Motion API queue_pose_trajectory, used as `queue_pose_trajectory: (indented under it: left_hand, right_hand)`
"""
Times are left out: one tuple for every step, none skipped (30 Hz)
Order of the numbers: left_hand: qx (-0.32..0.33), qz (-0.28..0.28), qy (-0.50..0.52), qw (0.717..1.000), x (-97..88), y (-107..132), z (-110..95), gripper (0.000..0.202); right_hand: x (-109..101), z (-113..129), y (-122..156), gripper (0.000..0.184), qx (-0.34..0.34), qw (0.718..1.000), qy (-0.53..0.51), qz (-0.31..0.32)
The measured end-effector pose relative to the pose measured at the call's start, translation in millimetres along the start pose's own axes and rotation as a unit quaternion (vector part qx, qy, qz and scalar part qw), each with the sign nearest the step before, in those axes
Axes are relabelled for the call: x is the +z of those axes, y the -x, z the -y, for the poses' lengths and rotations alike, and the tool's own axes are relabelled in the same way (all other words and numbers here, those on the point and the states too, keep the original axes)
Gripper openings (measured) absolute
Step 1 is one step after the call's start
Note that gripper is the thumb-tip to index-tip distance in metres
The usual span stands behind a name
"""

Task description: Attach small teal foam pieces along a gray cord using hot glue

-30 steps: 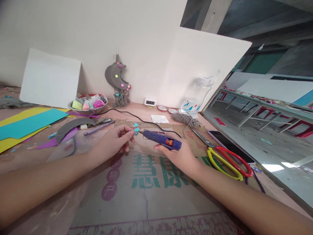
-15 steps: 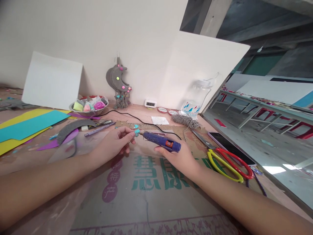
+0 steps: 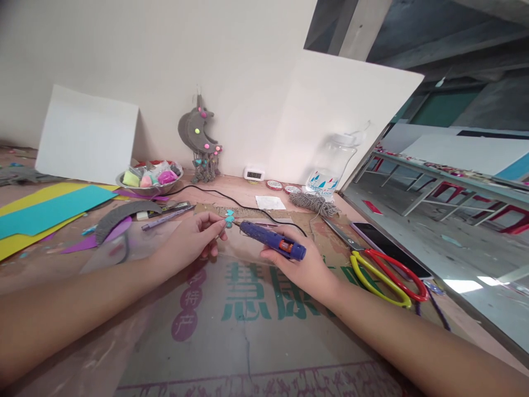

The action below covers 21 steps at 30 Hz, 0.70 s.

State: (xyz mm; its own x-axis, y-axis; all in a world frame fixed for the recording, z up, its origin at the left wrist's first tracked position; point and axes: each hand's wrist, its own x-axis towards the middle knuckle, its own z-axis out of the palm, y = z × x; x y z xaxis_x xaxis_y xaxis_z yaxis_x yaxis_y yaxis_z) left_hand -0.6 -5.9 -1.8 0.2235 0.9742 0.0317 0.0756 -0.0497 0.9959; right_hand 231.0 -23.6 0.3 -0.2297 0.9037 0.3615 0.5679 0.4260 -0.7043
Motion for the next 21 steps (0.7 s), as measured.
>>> queue_pose_trajectory:
  left_hand:
    - [-0.001,0.001,-0.001,1.0,0.0,0.2,-0.1,0.024]
    - [0.001,0.002,-0.002,1.0,-0.1,0.4,-0.2,0.024]
    - [0.002,0.003,-0.004,1.0,-0.2,0.6,-0.3,0.025]
    - [0.004,0.004,-0.005,1.0,-0.3,0.7,-0.5,0.025]
    - [0.004,0.005,-0.005,1.0,-0.3,0.7,-0.6,0.025]
    - [0.005,0.006,-0.006,1.0,-0.3,0.7,-0.8,0.025]
    - [0.005,0.006,-0.007,1.0,-0.2,0.7,-1.0,0.025]
    - [0.004,0.006,-0.009,1.0,-0.1,0.6,-1.1,0.025]
    - [0.003,0.006,-0.011,1.0,0.0,0.6,-1.2,0.025]
    - [0.004,0.005,-0.013,1.0,0.2,0.6,-1.2,0.025]
    - [0.006,0.005,-0.015,1.0,0.3,0.6,-1.1,0.026]
    - [0.008,0.004,-0.017,1.0,0.4,0.6,-1.1,0.026]
    - [0.009,0.004,-0.018,1.0,0.4,0.7,-1.1,0.026]
    - [0.008,0.003,-0.019,1.0,0.5,0.8,-1.2,0.026]
    - [0.006,0.003,-0.019,1.0,0.5,1.0,-1.3,0.026]
    - [0.003,0.003,-0.02,1.0,0.4,1.1,-1.5,0.026]
    - [0.001,0.004,-0.019,1.0,0.4,1.1,-1.7,0.026]
    - [0.001,0.004,-0.018,1.0,0.3,1.1,-1.8,0.026]
    - [0.002,0.005,-0.018,1.0,0.3,1.1,-1.8,0.027]
    - [0.004,0.006,-0.018,1.0,0.3,1.0,-1.7,0.027]
    - [0.006,0.006,-0.02,1.0,0.3,0.8,-1.4,0.027]
  right_hand:
    - [-0.3,1.1,-0.4,0.031,-0.006,1.0,0.016,-0.002]
    - [-0.5,2.2,-1.0,0.031,-0.009,1.0,0.03,-0.004]
    - [-0.6,3.1,-1.5,0.031,-0.01,0.999,0.039,-0.004]
    - [-0.4,3.6,-1.9,0.031,-0.008,0.999,0.044,-0.005]
    - [-0.2,3.6,-2.2,0.032,-0.005,0.999,0.048,-0.007]
    - [0.2,3.1,-2.5,0.034,-0.003,0.999,0.05,-0.009]
    - [0.5,2.2,-2.6,0.035,-0.003,0.999,0.052,-0.013]
    - [0.8,1.0,-2.7,0.036,-0.004,0.998,0.055,-0.015]
    - [1.1,-0.4,-2.7,0.037,-0.006,0.998,0.057,-0.019]
    - [1.2,-1.7,-2.7,0.038,-0.008,0.998,0.06,-0.023]
    - [1.2,-2.9,-2.7,0.038,-0.009,0.998,0.063,-0.025]
    - [1.2,-3.9,-2.7,0.039,-0.011,0.998,0.064,-0.026]
    - [1.2,-4.7,-2.7,0.039,-0.012,0.997,0.065,-0.026]
    - [1.2,-5.3,-2.7,0.039,-0.015,0.997,0.066,-0.026]
    - [1.3,-5.8,-2.6,0.039,-0.018,0.997,0.067,-0.027]
    - [1.4,-6.3,-2.5,0.039,-0.021,0.997,0.067,-0.029]
    - [1.5,-6.7,-2.4,0.039,-0.025,0.997,0.068,-0.032]
    - [1.6,-7.2,-2.2,0.039,-0.028,0.997,0.068,-0.033]
    - [1.7,-7.8,-2.1,0.039,-0.03,0.997,0.069,-0.034]
    - [1.9,-8.3,-2.0,0.039,-0.031,0.997,0.069,-0.034]
    - [2.0,-8.9,-1.9,0.039,-0.032,0.997,0.069,-0.033]
